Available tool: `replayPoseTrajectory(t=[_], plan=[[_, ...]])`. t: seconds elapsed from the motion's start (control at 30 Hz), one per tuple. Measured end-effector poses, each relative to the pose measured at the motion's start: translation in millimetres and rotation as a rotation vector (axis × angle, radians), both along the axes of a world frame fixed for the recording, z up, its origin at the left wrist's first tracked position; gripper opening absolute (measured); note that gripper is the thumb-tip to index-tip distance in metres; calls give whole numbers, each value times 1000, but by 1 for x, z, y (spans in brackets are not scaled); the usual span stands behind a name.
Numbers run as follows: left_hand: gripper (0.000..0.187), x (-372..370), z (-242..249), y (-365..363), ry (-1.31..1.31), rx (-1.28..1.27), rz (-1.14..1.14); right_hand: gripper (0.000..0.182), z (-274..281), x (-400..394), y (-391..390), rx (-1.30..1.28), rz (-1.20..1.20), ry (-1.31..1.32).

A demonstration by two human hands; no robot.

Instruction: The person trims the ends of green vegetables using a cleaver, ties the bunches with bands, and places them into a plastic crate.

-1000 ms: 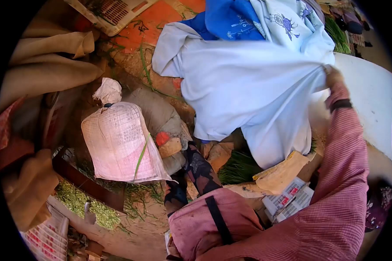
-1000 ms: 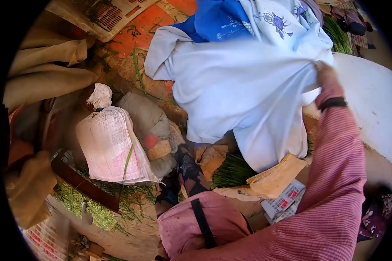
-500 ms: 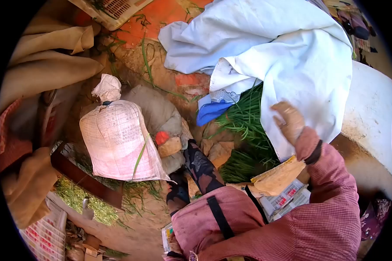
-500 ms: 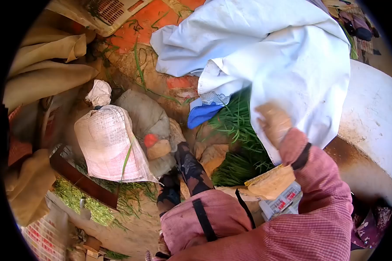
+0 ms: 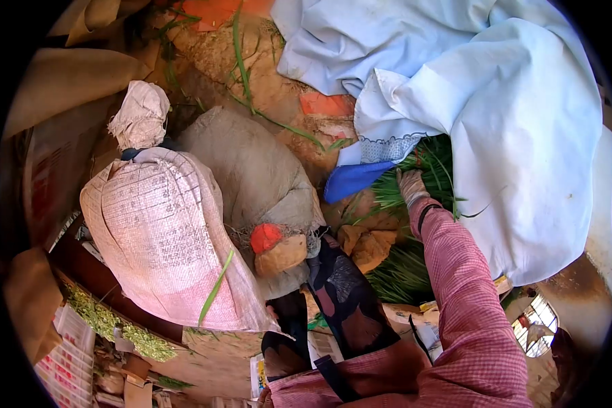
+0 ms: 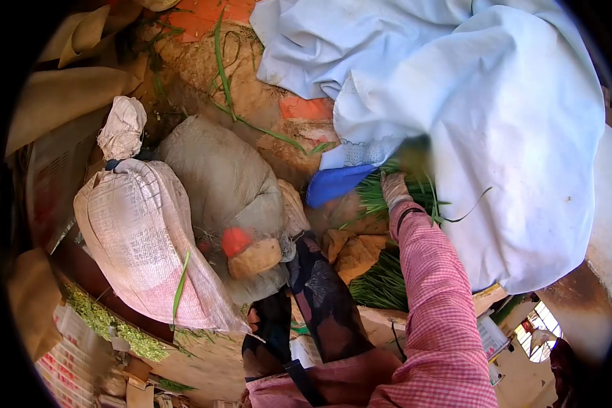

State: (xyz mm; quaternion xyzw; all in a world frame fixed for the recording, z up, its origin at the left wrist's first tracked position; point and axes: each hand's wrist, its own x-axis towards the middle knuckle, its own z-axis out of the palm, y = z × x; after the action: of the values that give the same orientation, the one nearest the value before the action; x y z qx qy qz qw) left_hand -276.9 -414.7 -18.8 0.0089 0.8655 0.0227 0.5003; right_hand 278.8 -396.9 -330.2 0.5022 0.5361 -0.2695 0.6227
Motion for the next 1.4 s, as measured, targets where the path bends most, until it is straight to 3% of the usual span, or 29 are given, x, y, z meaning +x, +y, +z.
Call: replayPoseTrajectory(t=[0.07,0.13,0.2,0.27,0.3,0.33,0.37,0.4,0.47,0.5,0.6,0.67,0.73,0.77,0.8,0.9,0.93,0.97,1.0,1.1,1.17,1.27,1.3,1.4], plan=[[26,-10,12,0,-19,74,8,59,18,-10,5,-15,-17,-21],[26,-19,21,4,-66,161,-76,72,69,-29,28,-15,-318,51],[51,-12,29,26,-72,233,-382,89,150,-43,65,102,-422,163],[61,21,41,71,-104,206,-568,89,245,-53,106,297,-478,284],[70,35,48,91,-239,269,-507,89,277,-55,113,330,-467,279],[80,47,56,110,-379,337,-447,93,308,-58,118,540,-574,395],[87,63,65,132,-452,403,-551,98,338,-59,125,752,-672,518],[94,78,76,153,-520,470,-659,98,373,-63,137,793,-650,514],[110,109,100,195,-670,666,-753,88,437,-78,158,818,-1174,883],[116,121,119,214,-690,779,-902,84,439,-93,146,924,-1533,1165],[119,149,187,264,-708,1073,-1308,79,501,-145,154,921,-1514,1498],[122,167,228,270,-710,1199,-1383,78,522,-185,154,753,-1631,1640],[119,179,241,252,-872,1155,-915,78,543,-226,162,1153,-714,1578],[109,173,245,251,-951,1111,-720,78,558,-242,159,765,-1550,1699],[101,165,250,250,-1039,1107,-542,82,545,-248,158,560,-1501,1619],[96,134,247,237,-1037,1094,-462,82,576,-211,194,553,-675,1648],[96,128,251,233,-1014,1105,-444,82,599,-182,216,540,-797,1540],[95,123,256,230,-1011,1085,-467,72,632,-167,241,821,-840,1712],[93,120,260,228,-1016,1061,-493,70,669,-152,266,942,-843,1855],[92,126,259,229,-1012,1125,-452,64,645,-194,299,380,-793,2463],[95,132,270,239,-1074,1035,-366,82,664,-201,292,816,-420,2031],[94,124,252,243,-954,1161,-280,89,615,-222,277,952,-1096,2107],[92,118,260,248,-970,1145,-175,89,602,-232,266,923,-1113,2108],[95,130,274,275,-841,1224,-178,111,579,-245,242,727,-1139,1944]])
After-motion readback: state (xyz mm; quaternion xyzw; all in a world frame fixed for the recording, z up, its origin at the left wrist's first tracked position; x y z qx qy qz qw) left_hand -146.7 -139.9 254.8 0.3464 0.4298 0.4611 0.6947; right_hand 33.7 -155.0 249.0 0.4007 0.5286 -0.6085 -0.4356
